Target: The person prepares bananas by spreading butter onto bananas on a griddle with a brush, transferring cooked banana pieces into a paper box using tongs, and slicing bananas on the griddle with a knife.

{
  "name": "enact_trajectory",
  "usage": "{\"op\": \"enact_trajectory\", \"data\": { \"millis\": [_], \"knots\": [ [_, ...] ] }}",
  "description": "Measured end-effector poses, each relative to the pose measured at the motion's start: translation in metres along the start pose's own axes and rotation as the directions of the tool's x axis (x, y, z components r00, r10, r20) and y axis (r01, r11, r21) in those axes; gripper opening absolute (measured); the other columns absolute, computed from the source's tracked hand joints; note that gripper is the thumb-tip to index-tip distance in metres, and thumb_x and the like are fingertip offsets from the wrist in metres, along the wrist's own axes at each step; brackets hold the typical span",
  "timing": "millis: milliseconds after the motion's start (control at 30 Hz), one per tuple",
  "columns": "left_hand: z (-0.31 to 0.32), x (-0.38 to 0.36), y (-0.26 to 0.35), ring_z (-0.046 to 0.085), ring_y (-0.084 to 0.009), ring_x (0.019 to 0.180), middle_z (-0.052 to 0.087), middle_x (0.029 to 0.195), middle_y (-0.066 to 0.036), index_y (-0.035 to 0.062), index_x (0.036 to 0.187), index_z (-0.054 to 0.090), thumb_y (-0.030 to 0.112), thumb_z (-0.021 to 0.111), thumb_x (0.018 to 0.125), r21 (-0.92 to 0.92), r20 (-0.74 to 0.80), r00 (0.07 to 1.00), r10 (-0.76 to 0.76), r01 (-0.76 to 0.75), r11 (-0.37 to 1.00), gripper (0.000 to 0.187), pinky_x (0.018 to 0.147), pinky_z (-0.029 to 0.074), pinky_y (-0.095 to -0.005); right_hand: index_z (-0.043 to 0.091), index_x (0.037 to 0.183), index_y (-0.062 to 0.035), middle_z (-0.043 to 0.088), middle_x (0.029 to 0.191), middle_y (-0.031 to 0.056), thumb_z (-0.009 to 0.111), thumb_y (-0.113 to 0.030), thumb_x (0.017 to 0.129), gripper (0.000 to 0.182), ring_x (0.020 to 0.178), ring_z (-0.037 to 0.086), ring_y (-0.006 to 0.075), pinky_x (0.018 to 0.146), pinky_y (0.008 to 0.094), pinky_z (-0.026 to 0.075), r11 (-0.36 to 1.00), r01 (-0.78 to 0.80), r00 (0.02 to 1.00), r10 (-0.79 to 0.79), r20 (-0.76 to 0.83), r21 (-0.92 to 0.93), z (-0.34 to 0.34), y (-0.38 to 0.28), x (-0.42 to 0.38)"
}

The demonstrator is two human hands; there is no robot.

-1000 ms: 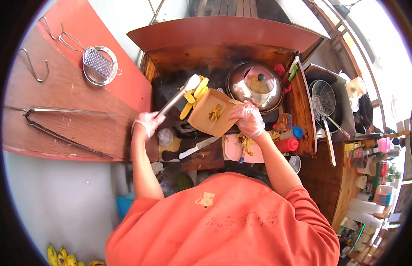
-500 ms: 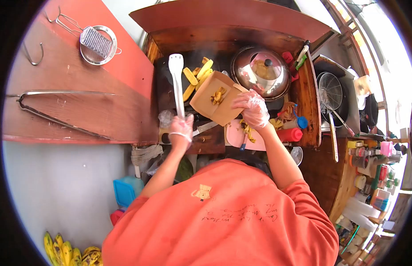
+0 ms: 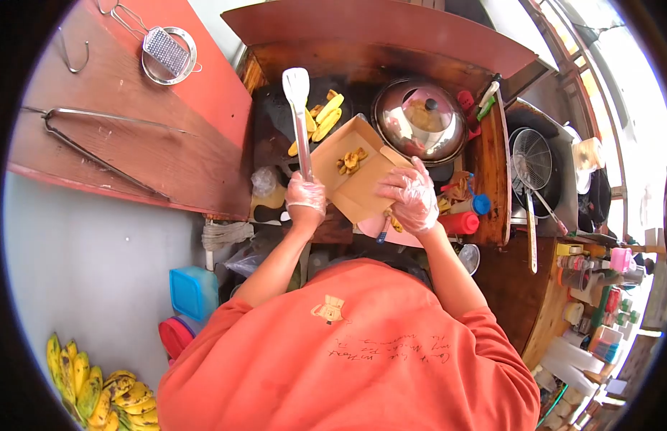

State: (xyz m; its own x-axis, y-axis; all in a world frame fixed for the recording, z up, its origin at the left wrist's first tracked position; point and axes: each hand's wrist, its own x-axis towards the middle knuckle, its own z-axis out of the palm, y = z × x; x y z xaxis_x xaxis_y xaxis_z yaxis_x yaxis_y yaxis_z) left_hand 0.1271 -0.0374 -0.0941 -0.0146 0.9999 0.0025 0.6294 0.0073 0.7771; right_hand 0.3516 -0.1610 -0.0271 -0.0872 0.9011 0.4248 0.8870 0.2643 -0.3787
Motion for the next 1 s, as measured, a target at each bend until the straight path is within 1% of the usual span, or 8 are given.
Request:
{"op": "enact_trajectory", "data": {
  "millis": [200, 300, 367, 467, 533, 700, 867, 1000],
  "knots": [
    [-0.056, -0.025, 0.093, 0.057, -0.0115, 0.058, 0.056, 0.070, 0.001, 0.0064, 0.087, 0.055, 0.000, 0.066, 0.082, -0.498, 0.107, 0.993, -0.044, 0.092, 0.862, 0.013, 0.053, 0.050, -0.0318, 0.074, 0.093, -0.0226, 0.068, 0.105, -0.0031, 0.072, -0.009, 0.060, 0.035, 0.118, 0.059, 0.0275, 0.116, 0.0596, 0.029, 0.993, 0.115, 0.991, -0.112, -0.077, 0.036, -0.121, -0.041, -0.010],
    [-0.056, -0.030, 0.106, 0.054, -0.0106, 0.051, 0.055, 0.069, 0.001, 0.0050, 0.087, 0.055, 0.000, 0.065, 0.084, -0.448, -0.061, 0.946, 0.319, -0.311, 0.838, 0.012, 0.042, 0.049, -0.0302, 0.071, 0.095, -0.0176, 0.069, 0.102, 0.0009, 0.067, -0.019, 0.072, 0.023, 0.103, 0.064, 0.0285, 0.103, 0.0578, 0.041, 0.887, 0.239, 0.964, -0.169, -0.204, 0.395, -0.159, -0.030, -0.018],
    [-0.056, -0.054, 0.127, 0.054, -0.0106, 0.051, 0.055, 0.069, 0.000, 0.0049, 0.086, 0.055, 0.001, 0.066, 0.084, -0.473, 0.068, 0.965, 0.254, -0.193, 0.860, 0.012, 0.043, 0.049, -0.0299, 0.066, 0.109, -0.0126, 0.068, 0.107, 0.0042, 0.065, -0.022, 0.081, 0.030, 0.104, 0.064, 0.0261, 0.099, 0.0510, 0.045, 0.397, -0.073, 0.965, 0.262, -0.037, 0.915, -0.115, 0.018, -0.046],
    [-0.039, -0.075, 0.121, 0.056, -0.0108, 0.051, 0.056, 0.065, -0.001, 0.0047, 0.086, 0.055, 0.004, 0.067, 0.084, -0.522, 0.285, 0.948, 0.143, 0.028, 0.852, 0.012, 0.044, 0.049, -0.0292, 0.058, 0.131, -0.0051, 0.067, 0.115, 0.0090, 0.060, -0.026, 0.094, 0.042, 0.106, 0.063, 0.0226, 0.092, 0.0409, 0.052, -0.403, -0.183, 0.728, 0.557, 0.400, 0.896, -0.032, 0.057, -0.096],
    [-0.018, -0.074, 0.097, 0.057, -0.0110, 0.050, 0.057, 0.065, -0.001, 0.0047, 0.086, 0.056, 0.005, 0.068, 0.084, -0.400, 0.253, 0.919, 0.303, -0.186, 0.897, 0.012, 0.045, 0.049, -0.0279, 0.055, 0.132, -0.0035, 0.065, 0.118, 0.0123, 0.065, -0.026, 0.090, 0.049, 0.103, 0.066, 0.0257, 0.089, 0.0404, 0.055, -0.377, -0.355, 0.591, 0.618, 0.518, 0.856, -0.046, 0.023, -0.106],
    [-0.044, -0.056, 0.092, 0.048, -0.0086, 0.038, 0.057, 0.065, -0.001, 0.0063, 0.107, 0.057, 0.018, 0.077, 0.088, -0.496, 0.600, 0.798, 0.049, 0.323, 0.806, 0.031, 0.032, 0.038, -0.0259, 0.060, 0.116, -0.0009, 0.067, 0.109, 0.0157, 0.064, -0.023, 0.086, 0.037, 0.095, 0.069, 0.0270, 0.082, 0.0389, 0.058, -0.656, -0.253, 0.396, 0.600, 0.695, 0.711, -0.037, 0.020, -0.120],
    [-0.072, 0.042, 0.051, 0.046, -0.0100, 0.059, 0.049, 0.069, 0.003, 0.0098, 0.127, 0.060, 0.044, 0.062, 0.099, -0.122, 0.432, 0.901, -0.032, 0.094, 0.988, 0.045, 0.057, 0.043, -0.0283, 0.059, 0.115, -0.0015, 0.067, 0.105, 0.0161, 0.062, -0.023, 0.085, 0.037, 0.091, 0.069, 0.0273, 0.080, 0.0401, 0.058, -0.681, -0.251, 0.444, 0.551, 0.707, 0.688, -0.016, 0.045, -0.144],
    [-0.076, 0.108, -0.009, 0.045, -0.0108, 0.045, 0.049, 0.060, 0.001, 0.0145, 0.122, 0.065, 0.042, 0.052, 0.102, 0.115, 0.442, 0.894, 0.077, -0.142, 0.983, 0.036, 0.042, 0.038, -0.0301, 0.059, 0.118, -0.0012, 0.067, 0.106, 0.0164, 0.062, -0.025, 0.082, 0.044, 0.089, 0.069, 0.0287, 0.081, 0.0413, 0.058, -0.694, -0.156, 0.417, 0.598, 0.684, 0.702, -0.020, 0.036, -0.134]
  ]
}}
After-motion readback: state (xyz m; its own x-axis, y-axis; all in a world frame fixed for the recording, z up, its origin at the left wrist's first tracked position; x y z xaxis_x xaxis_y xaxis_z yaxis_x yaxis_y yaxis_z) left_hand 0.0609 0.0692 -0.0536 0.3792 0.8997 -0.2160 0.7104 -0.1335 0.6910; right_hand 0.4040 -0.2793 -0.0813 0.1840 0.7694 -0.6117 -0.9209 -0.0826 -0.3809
